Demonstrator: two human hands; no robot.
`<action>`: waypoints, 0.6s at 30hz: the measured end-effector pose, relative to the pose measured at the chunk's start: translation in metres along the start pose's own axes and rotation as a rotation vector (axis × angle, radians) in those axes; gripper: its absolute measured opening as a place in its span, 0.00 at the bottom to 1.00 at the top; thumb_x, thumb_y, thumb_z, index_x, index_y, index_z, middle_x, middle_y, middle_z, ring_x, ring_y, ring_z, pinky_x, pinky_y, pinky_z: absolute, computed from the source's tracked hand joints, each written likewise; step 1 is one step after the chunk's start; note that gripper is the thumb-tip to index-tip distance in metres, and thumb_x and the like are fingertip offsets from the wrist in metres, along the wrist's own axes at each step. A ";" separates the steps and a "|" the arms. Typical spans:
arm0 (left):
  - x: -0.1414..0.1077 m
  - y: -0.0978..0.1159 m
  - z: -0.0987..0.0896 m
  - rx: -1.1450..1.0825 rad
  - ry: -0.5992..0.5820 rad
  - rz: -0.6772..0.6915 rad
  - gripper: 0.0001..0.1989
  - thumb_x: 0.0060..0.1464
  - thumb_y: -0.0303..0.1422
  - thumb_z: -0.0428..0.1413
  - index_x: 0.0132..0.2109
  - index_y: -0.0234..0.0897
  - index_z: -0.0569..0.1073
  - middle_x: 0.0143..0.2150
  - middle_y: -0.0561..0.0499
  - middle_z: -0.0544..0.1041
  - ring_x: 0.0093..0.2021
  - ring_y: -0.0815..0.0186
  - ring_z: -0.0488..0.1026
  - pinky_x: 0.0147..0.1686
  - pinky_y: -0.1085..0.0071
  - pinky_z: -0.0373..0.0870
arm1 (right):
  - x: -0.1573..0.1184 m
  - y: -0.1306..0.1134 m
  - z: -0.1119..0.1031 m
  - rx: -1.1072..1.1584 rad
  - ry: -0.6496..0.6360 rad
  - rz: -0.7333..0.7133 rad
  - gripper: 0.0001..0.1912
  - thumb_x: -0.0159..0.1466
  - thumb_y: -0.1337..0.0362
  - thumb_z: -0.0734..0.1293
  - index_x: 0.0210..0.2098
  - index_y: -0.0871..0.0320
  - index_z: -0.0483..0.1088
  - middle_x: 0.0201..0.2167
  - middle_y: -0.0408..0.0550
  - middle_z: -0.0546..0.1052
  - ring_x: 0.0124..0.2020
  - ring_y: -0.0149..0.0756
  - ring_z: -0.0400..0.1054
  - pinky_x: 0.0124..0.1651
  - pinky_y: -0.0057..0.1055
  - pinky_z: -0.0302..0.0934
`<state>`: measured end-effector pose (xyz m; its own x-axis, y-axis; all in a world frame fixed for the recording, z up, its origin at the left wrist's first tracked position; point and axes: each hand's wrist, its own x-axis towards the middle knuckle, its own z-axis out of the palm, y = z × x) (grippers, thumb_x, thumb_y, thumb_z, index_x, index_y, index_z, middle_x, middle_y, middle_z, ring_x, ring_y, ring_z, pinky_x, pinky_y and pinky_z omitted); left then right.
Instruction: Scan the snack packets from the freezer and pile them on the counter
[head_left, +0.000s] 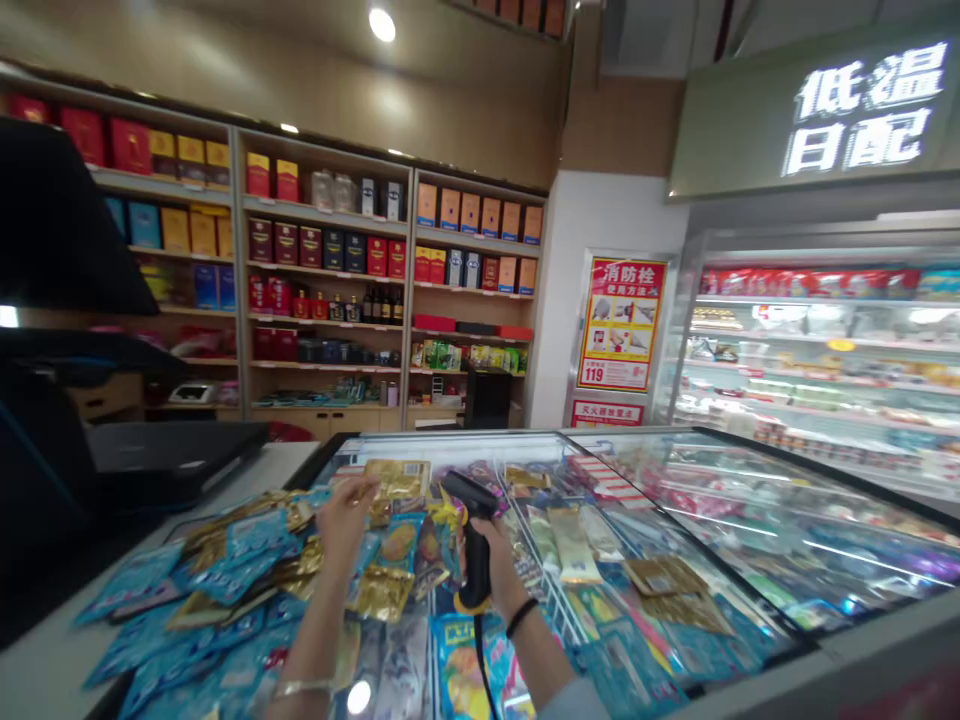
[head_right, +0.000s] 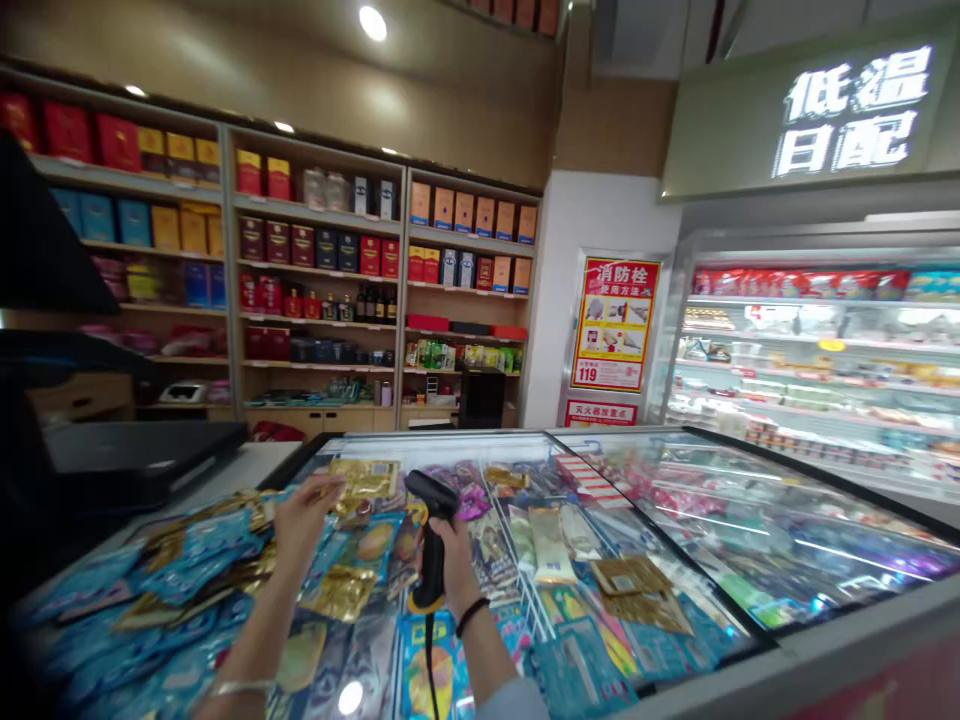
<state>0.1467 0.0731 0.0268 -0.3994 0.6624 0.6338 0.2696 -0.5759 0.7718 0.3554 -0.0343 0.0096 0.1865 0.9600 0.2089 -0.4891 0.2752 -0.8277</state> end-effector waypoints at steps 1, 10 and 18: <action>-0.003 -0.001 0.001 -0.030 -0.005 -0.005 0.16 0.41 0.46 0.59 0.31 0.38 0.81 0.36 0.47 0.81 0.39 0.56 0.77 0.44 0.59 0.74 | 0.001 0.006 0.003 -0.019 -0.012 0.011 0.15 0.52 0.54 0.70 0.28 0.59 0.66 0.16 0.41 0.72 0.10 0.28 0.61 0.12 0.24 0.54; -0.021 0.009 0.017 -0.110 -0.078 0.023 0.14 0.44 0.45 0.59 0.32 0.40 0.80 0.37 0.47 0.80 0.40 0.59 0.76 0.43 0.62 0.73 | 0.005 0.014 0.001 -0.021 0.007 0.050 0.16 0.50 0.54 0.71 0.26 0.59 0.66 0.16 0.41 0.71 0.11 0.28 0.61 0.13 0.24 0.54; -0.021 0.004 0.014 -0.045 -0.055 0.012 0.14 0.44 0.45 0.59 0.32 0.42 0.81 0.37 0.48 0.81 0.42 0.56 0.76 0.46 0.60 0.72 | 0.009 0.016 -0.011 -0.004 0.022 0.040 0.17 0.50 0.53 0.71 0.26 0.59 0.66 0.16 0.41 0.71 0.10 0.28 0.61 0.11 0.24 0.52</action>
<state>0.1689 0.0635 0.0173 -0.3474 0.6800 0.6457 0.2341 -0.6039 0.7619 0.3587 -0.0219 -0.0071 0.1856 0.9689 0.1637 -0.4935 0.2360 -0.8371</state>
